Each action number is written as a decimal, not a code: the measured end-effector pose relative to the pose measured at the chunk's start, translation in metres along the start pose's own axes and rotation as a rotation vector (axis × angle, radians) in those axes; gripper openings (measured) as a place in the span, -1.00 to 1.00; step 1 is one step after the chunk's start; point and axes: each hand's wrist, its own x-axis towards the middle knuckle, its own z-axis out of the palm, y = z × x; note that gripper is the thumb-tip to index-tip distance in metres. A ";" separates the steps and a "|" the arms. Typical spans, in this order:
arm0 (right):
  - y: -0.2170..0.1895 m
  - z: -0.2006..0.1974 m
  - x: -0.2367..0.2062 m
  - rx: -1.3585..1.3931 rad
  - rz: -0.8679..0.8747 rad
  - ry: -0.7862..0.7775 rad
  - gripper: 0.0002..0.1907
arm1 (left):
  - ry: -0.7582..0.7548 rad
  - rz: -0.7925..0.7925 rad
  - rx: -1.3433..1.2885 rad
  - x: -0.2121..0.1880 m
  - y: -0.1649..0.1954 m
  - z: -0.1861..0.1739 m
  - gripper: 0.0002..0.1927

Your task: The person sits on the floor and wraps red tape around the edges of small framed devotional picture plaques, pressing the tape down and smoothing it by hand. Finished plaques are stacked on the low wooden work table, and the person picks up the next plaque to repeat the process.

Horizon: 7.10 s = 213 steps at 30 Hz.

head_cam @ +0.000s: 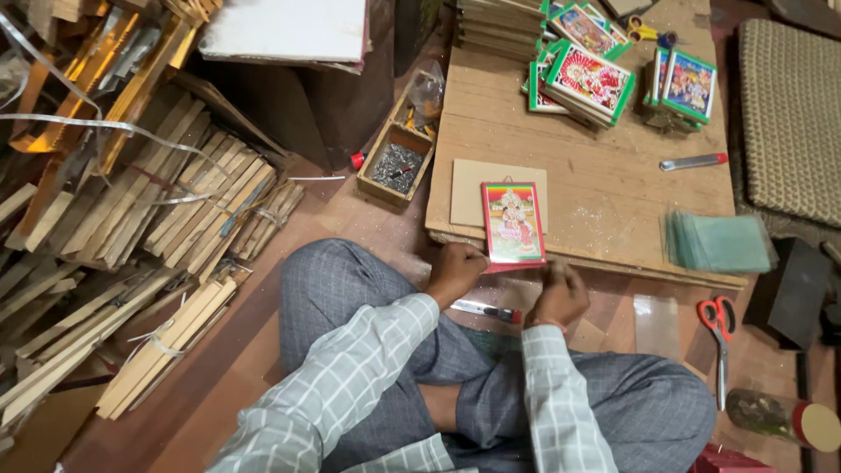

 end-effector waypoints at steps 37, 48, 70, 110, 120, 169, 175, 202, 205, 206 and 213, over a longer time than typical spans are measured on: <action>-0.148 -0.002 -0.105 -0.936 -0.425 -0.797 -0.39 | 0.016 0.015 -0.077 0.007 0.001 0.007 -0.85; -0.140 0.003 -0.104 -0.985 -0.443 -0.751 -0.42 | 0.018 -0.002 -0.102 0.009 -0.005 0.013 -0.84; -0.147 0.004 -0.113 -1.120 -0.347 -0.758 -0.39 | 0.021 0.074 -0.131 0.011 -0.015 0.015 -0.83; -0.014 0.064 -0.053 0.468 0.884 -0.024 -0.77 | 0.503 0.408 0.114 0.086 0.086 -0.042 -0.66; -0.080 0.011 -0.027 0.285 0.289 -0.144 -0.78 | 0.247 0.300 -0.179 0.061 0.040 0.000 -0.58; -0.124 0.059 -0.004 0.150 0.067 -0.336 -0.87 | -0.020 0.150 -0.653 0.028 0.104 -0.022 -0.92; -0.124 0.064 -0.010 0.173 0.096 -0.261 -0.90 | 0.051 0.147 -0.734 0.023 0.109 -0.010 -0.87; -0.180 0.073 -0.025 -0.835 -0.963 -0.537 -0.83 | 0.231 0.449 -0.385 0.008 0.141 -0.030 -0.54; -0.180 0.074 -0.018 -0.809 -0.947 -0.558 -0.84 | 0.064 0.876 0.172 0.007 0.132 -0.046 -0.68; -0.180 0.074 -0.017 -0.806 -0.952 -0.558 -0.84 | 0.014 0.795 0.171 0.010 0.129 -0.049 -0.73; -0.172 0.068 -0.014 -0.607 -0.462 -0.413 -0.76 | -0.086 0.464 -0.043 0.043 0.110 -0.046 -0.82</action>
